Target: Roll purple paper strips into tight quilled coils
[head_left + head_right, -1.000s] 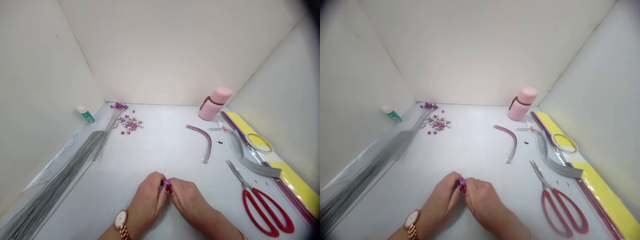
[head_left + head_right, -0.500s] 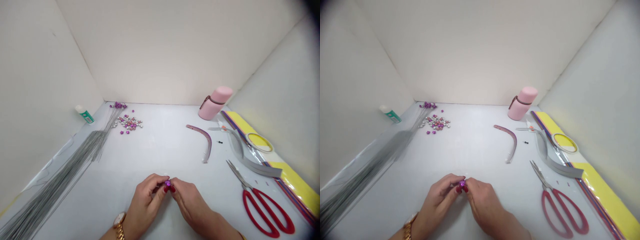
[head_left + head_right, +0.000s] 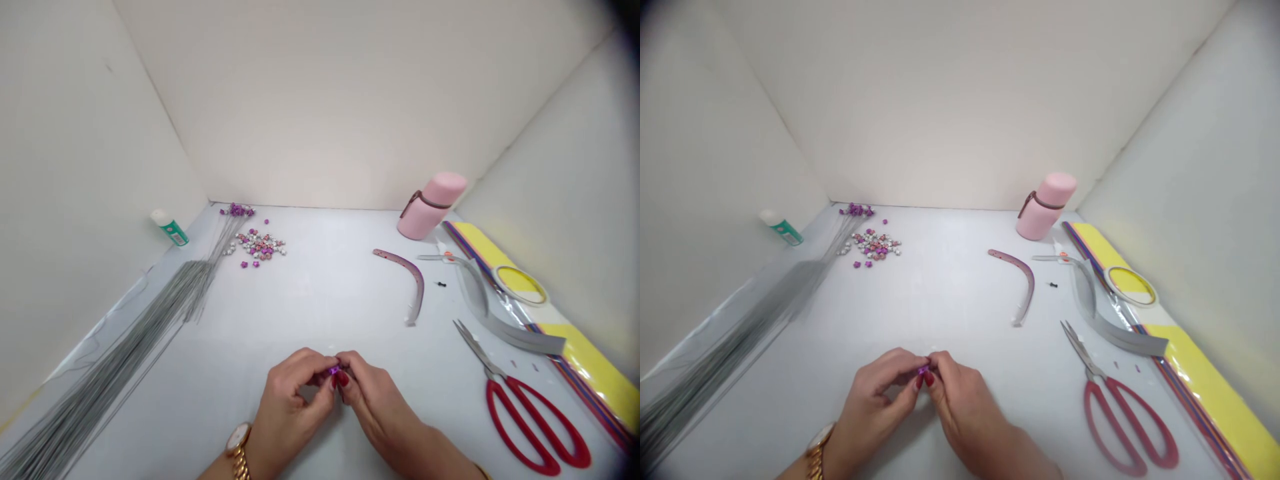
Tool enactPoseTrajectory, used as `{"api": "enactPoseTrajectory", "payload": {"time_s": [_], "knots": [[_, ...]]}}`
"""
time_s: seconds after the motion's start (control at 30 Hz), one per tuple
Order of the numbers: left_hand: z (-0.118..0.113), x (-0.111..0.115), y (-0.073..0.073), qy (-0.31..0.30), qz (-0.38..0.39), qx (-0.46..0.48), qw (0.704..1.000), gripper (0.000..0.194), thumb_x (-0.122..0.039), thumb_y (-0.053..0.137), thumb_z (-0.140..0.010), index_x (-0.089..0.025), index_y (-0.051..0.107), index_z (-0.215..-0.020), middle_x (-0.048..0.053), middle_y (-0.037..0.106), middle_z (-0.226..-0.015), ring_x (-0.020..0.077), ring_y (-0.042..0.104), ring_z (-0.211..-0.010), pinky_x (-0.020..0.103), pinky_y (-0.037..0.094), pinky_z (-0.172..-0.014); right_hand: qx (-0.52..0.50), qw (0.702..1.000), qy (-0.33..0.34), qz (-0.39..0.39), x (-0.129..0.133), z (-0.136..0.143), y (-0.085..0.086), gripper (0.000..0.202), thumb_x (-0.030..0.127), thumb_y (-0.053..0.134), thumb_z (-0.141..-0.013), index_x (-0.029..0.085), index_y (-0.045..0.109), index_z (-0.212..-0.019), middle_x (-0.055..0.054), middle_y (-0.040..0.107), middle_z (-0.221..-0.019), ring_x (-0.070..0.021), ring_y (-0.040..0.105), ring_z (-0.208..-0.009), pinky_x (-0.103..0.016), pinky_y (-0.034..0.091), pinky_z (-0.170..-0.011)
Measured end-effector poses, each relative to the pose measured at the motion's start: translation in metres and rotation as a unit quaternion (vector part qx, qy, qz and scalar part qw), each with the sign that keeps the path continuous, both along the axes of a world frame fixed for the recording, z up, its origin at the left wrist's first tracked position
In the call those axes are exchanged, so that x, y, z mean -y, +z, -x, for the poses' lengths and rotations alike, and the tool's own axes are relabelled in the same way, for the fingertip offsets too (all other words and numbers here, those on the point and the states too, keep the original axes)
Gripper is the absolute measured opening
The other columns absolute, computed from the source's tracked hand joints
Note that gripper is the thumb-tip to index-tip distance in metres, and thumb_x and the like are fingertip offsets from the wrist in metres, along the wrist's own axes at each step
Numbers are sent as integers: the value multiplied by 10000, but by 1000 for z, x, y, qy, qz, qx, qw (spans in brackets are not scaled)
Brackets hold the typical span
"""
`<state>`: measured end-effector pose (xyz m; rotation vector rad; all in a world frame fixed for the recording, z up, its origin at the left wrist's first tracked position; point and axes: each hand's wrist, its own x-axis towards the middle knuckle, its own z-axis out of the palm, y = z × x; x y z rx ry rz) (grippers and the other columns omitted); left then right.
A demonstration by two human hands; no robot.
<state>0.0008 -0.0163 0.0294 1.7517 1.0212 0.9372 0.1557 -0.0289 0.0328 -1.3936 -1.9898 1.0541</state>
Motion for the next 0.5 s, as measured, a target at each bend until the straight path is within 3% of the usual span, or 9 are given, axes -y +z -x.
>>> {"api": "enactPoseTrajectory", "payload": {"time_s": [0.27,0.5], "knots": [[-2,2,0,31,86,29,995,75,-88,501,-723,-151,538,-737,18,588,-686,119,566,-630,225,485,-601,3,1000,20,12,3,-2,2,187,240,268,-902,200,444,-853,-7,544,-709,-132,492,-616,-234,387,-578],[-3,-2,3,12,133,18,991,105,-59,496,-662,-155,472,-628,3,545,-611,113,528,-579,218,458,-566,41,997,59,29,-2,-7,9,145,179,334,-863,199,448,-775,18,520,-664,-116,469,-577,-215,379,-556]]}}
